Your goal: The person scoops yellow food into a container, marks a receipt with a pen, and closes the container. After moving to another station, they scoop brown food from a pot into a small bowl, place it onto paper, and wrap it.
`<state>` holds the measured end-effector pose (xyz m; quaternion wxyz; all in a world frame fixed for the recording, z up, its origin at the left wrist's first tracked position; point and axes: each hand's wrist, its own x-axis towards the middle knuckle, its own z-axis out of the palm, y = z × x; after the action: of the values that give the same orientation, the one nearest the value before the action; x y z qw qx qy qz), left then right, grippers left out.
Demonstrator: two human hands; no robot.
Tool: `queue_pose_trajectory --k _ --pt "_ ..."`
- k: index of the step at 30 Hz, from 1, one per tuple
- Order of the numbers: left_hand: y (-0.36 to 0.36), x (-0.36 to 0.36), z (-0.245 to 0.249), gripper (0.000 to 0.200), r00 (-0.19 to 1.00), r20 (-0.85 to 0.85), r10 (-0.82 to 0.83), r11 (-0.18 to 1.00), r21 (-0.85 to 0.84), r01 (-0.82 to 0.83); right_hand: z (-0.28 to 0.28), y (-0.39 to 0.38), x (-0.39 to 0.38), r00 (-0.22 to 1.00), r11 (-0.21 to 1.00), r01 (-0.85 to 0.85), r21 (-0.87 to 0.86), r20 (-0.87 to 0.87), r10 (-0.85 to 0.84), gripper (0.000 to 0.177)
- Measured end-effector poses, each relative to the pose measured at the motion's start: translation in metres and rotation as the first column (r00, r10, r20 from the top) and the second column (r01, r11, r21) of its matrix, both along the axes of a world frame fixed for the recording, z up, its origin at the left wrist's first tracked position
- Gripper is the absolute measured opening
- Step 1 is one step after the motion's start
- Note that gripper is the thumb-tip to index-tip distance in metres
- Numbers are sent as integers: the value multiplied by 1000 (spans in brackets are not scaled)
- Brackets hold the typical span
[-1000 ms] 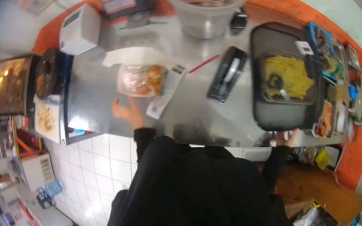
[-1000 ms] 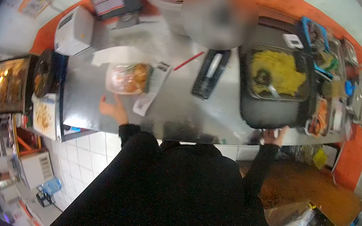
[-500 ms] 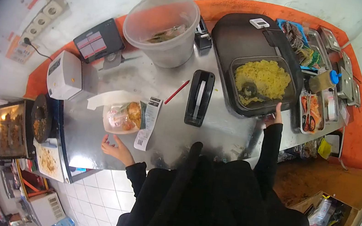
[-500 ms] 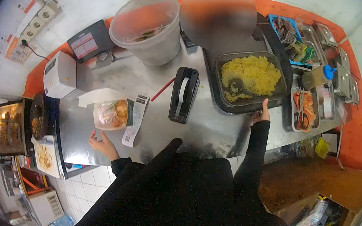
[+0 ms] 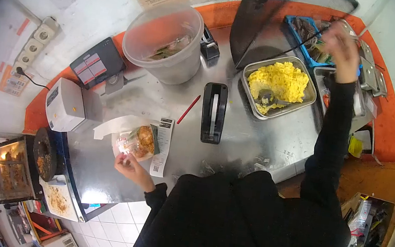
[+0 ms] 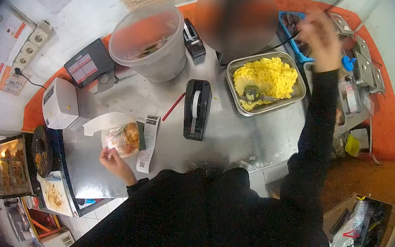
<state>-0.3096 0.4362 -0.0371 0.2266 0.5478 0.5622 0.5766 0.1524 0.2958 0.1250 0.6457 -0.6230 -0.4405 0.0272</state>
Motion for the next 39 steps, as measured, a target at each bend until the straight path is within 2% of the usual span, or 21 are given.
queue_pose_trajectory --k 1,2,4,7,10,12,14,16,19,21,22,23,25,27,29,33,35,36,37,38,39 --pt "-3 10 -1 19 984 155 -88 996 -5 90 -25 7 -6 930 960 218 -177 336 -149 17" --pt "-8 25 9 14 970 189 -150 985 -61 164 -53 7 -9 892 872 241 -426 451 -26 12" --pt "-4 40 -20 11 906 268 -327 924 -109 366 -142 2 -1 910 402 276 -873 372 185 20" --pt "-26 95 -22 10 683 393 -615 651 -236 722 -192 -5 -26 883 253 404 -879 447 143 16" --pt "-51 153 -46 11 446 515 -732 307 -335 891 -219 -9 -28 738 418 442 -794 587 333 17" --pt "-59 184 -49 15 403 192 -895 307 -391 868 -235 -12 -20 658 479 478 -736 661 360 19" --pt "-55 212 -40 17 377 292 -879 253 -383 888 -236 -10 -12 562 545 509 -666 737 376 21" --pt "-51 232 -33 19 350 390 -852 203 -370 907 -222 -9 -6 815 452 433 -780 553 172 15" --pt "-59 257 -50 19 315 338 -887 103 -521 847 -203 -3 -5 692 309 652 -693 710 133 12" --pt "-73 282 -116 29 272 -39 -962 263 -414 872 -212 2 -19 679 260 632 -730 683 268 12" --pt "-82 289 -119 48 372 60 -926 301 -476 826 -224 6 -31 685 270 602 -751 660 307 13" --pt "-86 293 -122 48 372 62 -926 301 -472 828 -233 11 -37 688 281 572 -771 637 349 14" --pt "-94 288 -74 59 428 416 -803 118 -593 797 -243 14 -46 676 238 542 -806 586 447 14" --pt "-95 288 -86 59 409 341 -846 163 -566 809 -230 21 -54 648 207 520 -829 541 536 14" --pt "-95 286 -85 60 434 314 -844 228 -523 821 -186 21 -71 676 71 380 -922 329 660 14" --pt "-91 295 -122 53 477 545 -690 150 -537 830 -199 8 -64 596 82 275 -958 237 767 15" --pt "-93 285 -92 52 435 309 -846 283 -431 857 -227 1 -36 583 164 285 -944 307 752 15" --pt "-87 293 -102 50 490 625 -607 120 -538 834 -228 0 -23 761 248 -31 -968 138 634 16" --pt "-86 293 -105 50 491 630 -602 124 -534 837 -227 -2 -14 850 370 -320 -872 -92 518 17" --pt "-84 292 -107 46 464 607 -646 102 -533 840 -227 -6 -7 892 294 -386 -875 -273 360 21" --pt "-82 292 -108 49 435 582 -688 80 -535 841 -239 -12 3 890 288 -384 -877 -269 368 21"
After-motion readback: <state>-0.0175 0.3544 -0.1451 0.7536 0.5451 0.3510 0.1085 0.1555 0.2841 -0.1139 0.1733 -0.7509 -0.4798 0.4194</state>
